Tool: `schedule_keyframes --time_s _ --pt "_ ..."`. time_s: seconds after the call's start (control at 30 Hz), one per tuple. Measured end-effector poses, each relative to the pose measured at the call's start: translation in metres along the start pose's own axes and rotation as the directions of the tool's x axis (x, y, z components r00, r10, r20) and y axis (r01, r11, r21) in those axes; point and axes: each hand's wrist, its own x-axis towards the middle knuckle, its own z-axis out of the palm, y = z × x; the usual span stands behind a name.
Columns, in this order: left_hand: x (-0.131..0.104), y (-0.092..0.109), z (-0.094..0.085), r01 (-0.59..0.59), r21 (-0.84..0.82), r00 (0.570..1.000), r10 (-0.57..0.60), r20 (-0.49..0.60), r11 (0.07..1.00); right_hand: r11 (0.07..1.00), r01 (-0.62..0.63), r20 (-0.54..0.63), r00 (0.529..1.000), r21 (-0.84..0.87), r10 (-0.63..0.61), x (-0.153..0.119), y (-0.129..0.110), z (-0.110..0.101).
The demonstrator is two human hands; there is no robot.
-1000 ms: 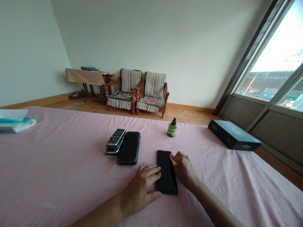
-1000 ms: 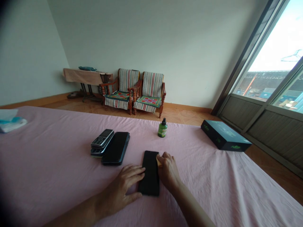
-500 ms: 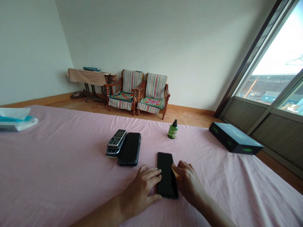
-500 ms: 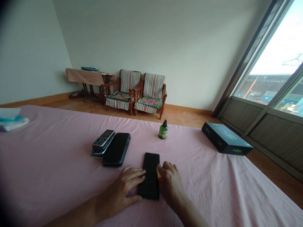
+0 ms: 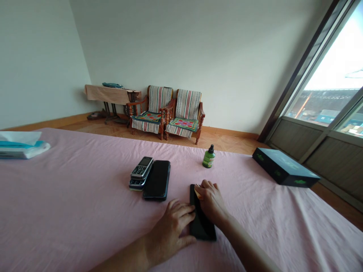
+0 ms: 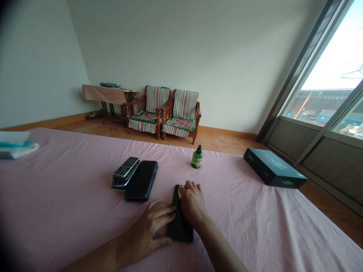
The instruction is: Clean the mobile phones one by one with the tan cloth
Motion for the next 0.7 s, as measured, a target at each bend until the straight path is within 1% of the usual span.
schedule_keyframes --time_s 0.07,0.13,0.2,0.23,0.37,0.47,0.57,0.7 --pt "0.0 -0.001 0.001 -0.014 -0.011 1.0 0.014 -0.026 1.0 1.0 -0.017 0.001 1.0 -0.001 0.017 -0.003 0.002 -0.001" --pt "-0.001 -0.003 0.003 -0.033 -0.03 0.998 0.032 -0.048 0.999 0.998 -0.066 -0.01 0.998 -0.016 0.065 -0.006 0.004 -0.003" --pt "-0.001 -0.005 0.005 -0.041 -0.043 0.998 0.039 -0.054 0.998 0.995 -0.098 -0.022 0.995 -0.028 0.098 -0.005 0.004 -0.003" --pt "-0.001 -0.005 0.005 -0.038 -0.046 0.998 0.036 -0.051 0.998 0.995 -0.094 -0.023 0.995 -0.027 0.094 -0.003 0.003 -0.002" --pt "-0.002 -0.004 0.004 -0.03 -0.041 0.999 0.029 -0.042 0.999 1.0 -0.019 -0.01 1.0 0.009 0.019 0.01 -0.005 0.007" --pt "-0.002 -0.003 0.003 -0.019 -0.033 0.999 0.018 -0.038 0.999 0.998 0.041 0.004 0.999 0.043 -0.041 0.014 -0.006 0.01" --pt "-0.001 -0.004 0.005 0.03 -0.039 0.999 -0.032 -0.04 0.999 0.992 0.098 0.026 0.995 0.076 -0.1 0.008 -0.004 0.007" --pt "0.0 -0.003 0.008 0.144 -0.072 0.985 -0.15 -0.09 0.987 0.97 0.179 0.033 0.982 0.166 -0.187 -0.011 -0.008 -0.003"
